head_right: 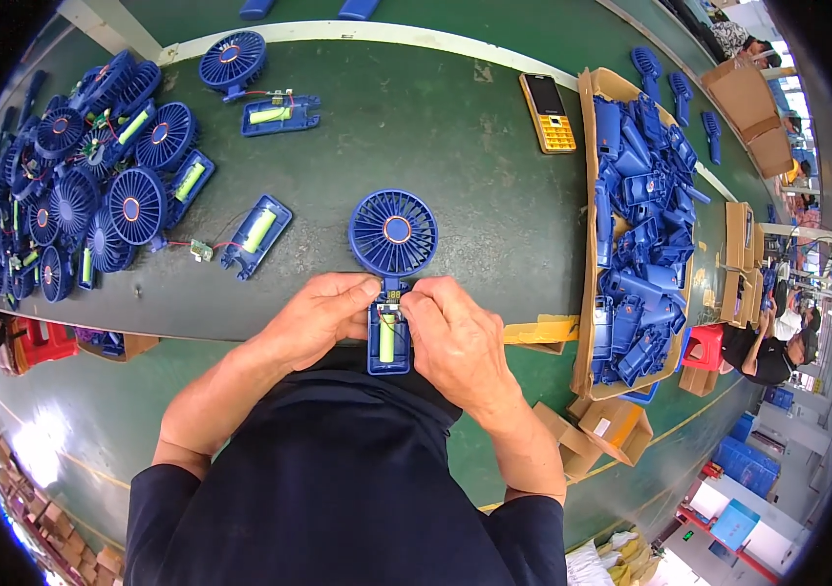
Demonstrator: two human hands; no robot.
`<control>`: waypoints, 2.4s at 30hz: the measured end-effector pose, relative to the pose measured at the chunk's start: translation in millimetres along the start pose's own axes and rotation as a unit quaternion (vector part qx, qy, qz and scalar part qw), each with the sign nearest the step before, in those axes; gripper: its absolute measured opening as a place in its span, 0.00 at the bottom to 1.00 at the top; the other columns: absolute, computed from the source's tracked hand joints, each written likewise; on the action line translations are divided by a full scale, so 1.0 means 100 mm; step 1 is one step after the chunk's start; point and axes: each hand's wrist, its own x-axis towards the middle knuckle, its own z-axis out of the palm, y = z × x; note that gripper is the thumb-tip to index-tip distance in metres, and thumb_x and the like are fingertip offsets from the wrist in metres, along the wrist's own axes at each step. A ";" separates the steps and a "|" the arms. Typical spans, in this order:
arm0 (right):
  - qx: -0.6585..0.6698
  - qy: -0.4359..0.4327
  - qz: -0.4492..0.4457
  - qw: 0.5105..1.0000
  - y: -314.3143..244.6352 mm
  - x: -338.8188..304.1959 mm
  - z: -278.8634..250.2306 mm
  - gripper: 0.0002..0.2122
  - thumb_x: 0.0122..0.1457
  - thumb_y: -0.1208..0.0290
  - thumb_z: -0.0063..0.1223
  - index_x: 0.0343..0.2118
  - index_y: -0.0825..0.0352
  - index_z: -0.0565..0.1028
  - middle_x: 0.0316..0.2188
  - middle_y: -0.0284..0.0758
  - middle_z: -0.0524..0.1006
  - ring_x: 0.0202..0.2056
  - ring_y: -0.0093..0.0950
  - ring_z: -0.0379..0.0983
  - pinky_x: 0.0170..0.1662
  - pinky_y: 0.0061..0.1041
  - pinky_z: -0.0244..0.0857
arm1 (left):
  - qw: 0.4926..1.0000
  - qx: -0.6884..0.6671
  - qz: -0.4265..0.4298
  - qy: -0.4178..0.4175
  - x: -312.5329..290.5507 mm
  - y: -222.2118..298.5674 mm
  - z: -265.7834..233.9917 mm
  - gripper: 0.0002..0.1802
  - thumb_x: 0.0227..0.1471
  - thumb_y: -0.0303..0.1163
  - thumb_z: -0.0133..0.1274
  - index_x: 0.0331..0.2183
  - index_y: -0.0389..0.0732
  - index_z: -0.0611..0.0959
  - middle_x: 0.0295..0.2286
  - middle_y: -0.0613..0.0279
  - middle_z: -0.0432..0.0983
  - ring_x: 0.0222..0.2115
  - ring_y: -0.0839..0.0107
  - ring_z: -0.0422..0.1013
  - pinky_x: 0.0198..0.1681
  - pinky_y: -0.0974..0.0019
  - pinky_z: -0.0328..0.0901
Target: The person assembles handheld fans by positioning internal circuit components into the handle bases, snapping casing covers onto the handles, testing the fan operation using the power button, and placing the assembled fans on the conveyor belt.
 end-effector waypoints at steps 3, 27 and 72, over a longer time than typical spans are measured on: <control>-0.012 0.001 -0.012 1.000 -0.01 0.01 0.00 0.08 0.50 0.84 0.64 0.33 0.69 0.78 0.34 0.39 0.76 0.29 0.37 0.78 0.29 0.32 0.73 | 1.000 -0.001 0.001 0.005 0.00 0.01 0.02 0.22 0.71 0.42 0.44 0.48 0.31 0.79 0.45 0.56 0.78 0.46 0.67 0.77 0.53 0.58 0.72; 0.020 0.124 -0.017 0.992 -0.14 -0.09 0.28 0.11 0.46 0.77 0.71 0.33 0.69 0.79 0.35 0.38 0.77 0.33 0.36 0.75 0.34 0.33 0.71 | 0.996 0.020 0.053 0.071 0.05 -0.10 0.05 0.13 0.68 0.38 0.51 0.44 0.38 0.80 0.37 0.68 0.78 0.38 0.80 0.75 0.41 0.70 0.73; -0.106 0.230 0.163 0.953 1.25 0.15 -0.73 0.18 0.55 0.73 0.62 0.48 0.71 0.76 0.44 0.45 0.77 0.44 0.41 0.76 0.49 0.34 0.71 | 0.988 -0.046 0.118 0.089 -0.01 0.03 0.22 0.18 0.68 0.39 0.48 0.48 0.33 0.77 0.47 0.45 0.79 0.49 0.53 0.77 0.51 0.54 0.75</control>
